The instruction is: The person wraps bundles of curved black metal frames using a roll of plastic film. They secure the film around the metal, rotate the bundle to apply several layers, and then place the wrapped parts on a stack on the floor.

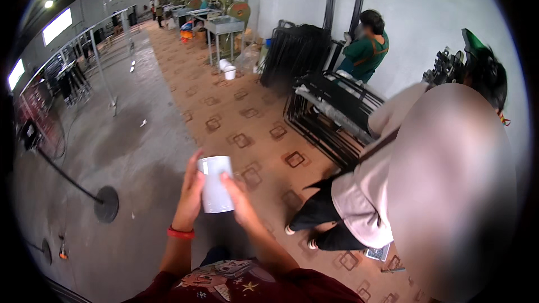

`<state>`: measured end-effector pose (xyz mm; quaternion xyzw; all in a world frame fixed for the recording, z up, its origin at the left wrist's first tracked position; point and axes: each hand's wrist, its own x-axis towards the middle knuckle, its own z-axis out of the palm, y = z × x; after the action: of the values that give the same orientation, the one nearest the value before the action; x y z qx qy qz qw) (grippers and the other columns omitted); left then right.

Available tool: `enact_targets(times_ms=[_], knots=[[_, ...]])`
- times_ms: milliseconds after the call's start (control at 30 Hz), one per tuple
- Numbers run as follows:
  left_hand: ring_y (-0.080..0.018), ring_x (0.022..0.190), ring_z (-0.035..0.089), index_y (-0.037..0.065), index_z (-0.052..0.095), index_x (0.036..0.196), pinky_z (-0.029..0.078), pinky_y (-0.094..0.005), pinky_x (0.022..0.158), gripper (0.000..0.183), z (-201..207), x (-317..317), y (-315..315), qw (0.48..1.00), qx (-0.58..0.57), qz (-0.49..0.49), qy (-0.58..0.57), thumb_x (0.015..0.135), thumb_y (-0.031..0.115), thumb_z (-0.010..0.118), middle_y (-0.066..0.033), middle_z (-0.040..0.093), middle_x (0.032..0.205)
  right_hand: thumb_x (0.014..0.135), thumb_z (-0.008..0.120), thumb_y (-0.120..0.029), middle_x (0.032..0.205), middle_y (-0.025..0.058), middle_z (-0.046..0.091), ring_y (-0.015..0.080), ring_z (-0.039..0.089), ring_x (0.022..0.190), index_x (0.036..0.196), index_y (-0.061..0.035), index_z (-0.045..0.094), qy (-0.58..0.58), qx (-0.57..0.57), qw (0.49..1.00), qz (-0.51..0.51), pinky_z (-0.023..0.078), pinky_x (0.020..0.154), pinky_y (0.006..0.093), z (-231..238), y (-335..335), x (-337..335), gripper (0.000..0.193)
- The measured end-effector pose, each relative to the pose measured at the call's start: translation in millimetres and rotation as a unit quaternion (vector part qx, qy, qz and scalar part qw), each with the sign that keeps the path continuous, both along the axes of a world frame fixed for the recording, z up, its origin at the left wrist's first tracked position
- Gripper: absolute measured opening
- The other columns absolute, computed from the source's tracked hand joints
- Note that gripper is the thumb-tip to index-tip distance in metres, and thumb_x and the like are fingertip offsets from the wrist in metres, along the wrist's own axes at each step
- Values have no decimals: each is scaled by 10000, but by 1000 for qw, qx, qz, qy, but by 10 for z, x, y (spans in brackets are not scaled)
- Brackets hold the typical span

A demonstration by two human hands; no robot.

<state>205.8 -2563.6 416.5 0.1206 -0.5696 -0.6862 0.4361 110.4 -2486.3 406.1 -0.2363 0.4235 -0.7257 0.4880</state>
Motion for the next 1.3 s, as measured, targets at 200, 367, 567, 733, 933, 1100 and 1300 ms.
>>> enact_targets(times_ms=[200, 367, 567, 733, 933, 1100, 1300], knots=[[-140, 931, 532, 66, 396, 1240, 449, -261, 787, 360, 151, -936, -1901, 995, 96, 5, -15, 901, 161, 471, -90, 531, 1070, 872, 505, -331, 909, 170, 624, 231, 612, 803, 1160, 30, 453, 343, 64, 927, -135, 470, 720, 334, -119, -2051, -758, 465], [-136, 974, 516, 56, 386, 1255, 436, -262, 823, 381, 265, -2374, -3526, 996, 5, -88, -21, 895, 148, 471, -82, 524, 1095, 859, 480, -234, 875, 251, 605, 370, 618, 805, 1197, 0, 406, 412, 107, 856, -294, 481, 696, 401, 118, -3518, -1952, 418], [-141, 1022, 508, 27, 385, 1263, 428, -266, 866, 438, 17, -3922, -4644, 980, -1, -201, 0, 866, 140, 532, -83, 523, 1129, 894, 404, -236, 951, 270, 588, 418, 585, 864, 1208, 2, 401, 384, 176, 817, -392, 476, 730, 449, 57, -4504, -3237, 393], [-124, 951, 533, 29, 391, 1232, 454, -256, 798, 475, -188, -5349, -5722, 976, 35, -215, 0, 818, 116, 608, -79, 547, 1070, 919, 360, -265, 1251, 286, 416, 409, 433, 1148, 1352, -18, 262, 479, 158, 779, -372, 380, 927, 419, -131, -5385, -4681, 508], [-138, 910, 555, 27, 413, 1209, 469, -259, 772, 446, -33, -6817, -7091, 987, 25, -156, -27, 819, 115, 610, -82, 553, 1066, 945, 301, -405, 1348, 193, 351, 299, 396, 1212, 1372, -24, 228, 271, 18, 870, -412, 318, 995, 359, -67, -6532, -6541, 577], [-168, 1004, 509, 26, 371, 1269, 420, -275, 844, 422, -337, -8044, -7888, 984, -49, -162, -53, 906, 226, 453, -97, 511, 1146, 832, 579, -243, 1154, 155, 500, 219, 493, 1065, 1319, -69, 288, 277, 42, 883, -376, 388, 905, 334, -617, -7879, -7422, 593], [-191, 1211, 367, 25, 285, 1348, 276, -308, 1015, 511, -651, -9605, -9088, 944, -14, -323, -62, 963, 360, 273, -118, 368, 1343, 752, 681, -261, 1190, 127, 437, 208, 423, 1124, 1291, -30, 268, 208, 39, 920, -329, 353, 941, 336, -687, -8722, -8969, 717]])
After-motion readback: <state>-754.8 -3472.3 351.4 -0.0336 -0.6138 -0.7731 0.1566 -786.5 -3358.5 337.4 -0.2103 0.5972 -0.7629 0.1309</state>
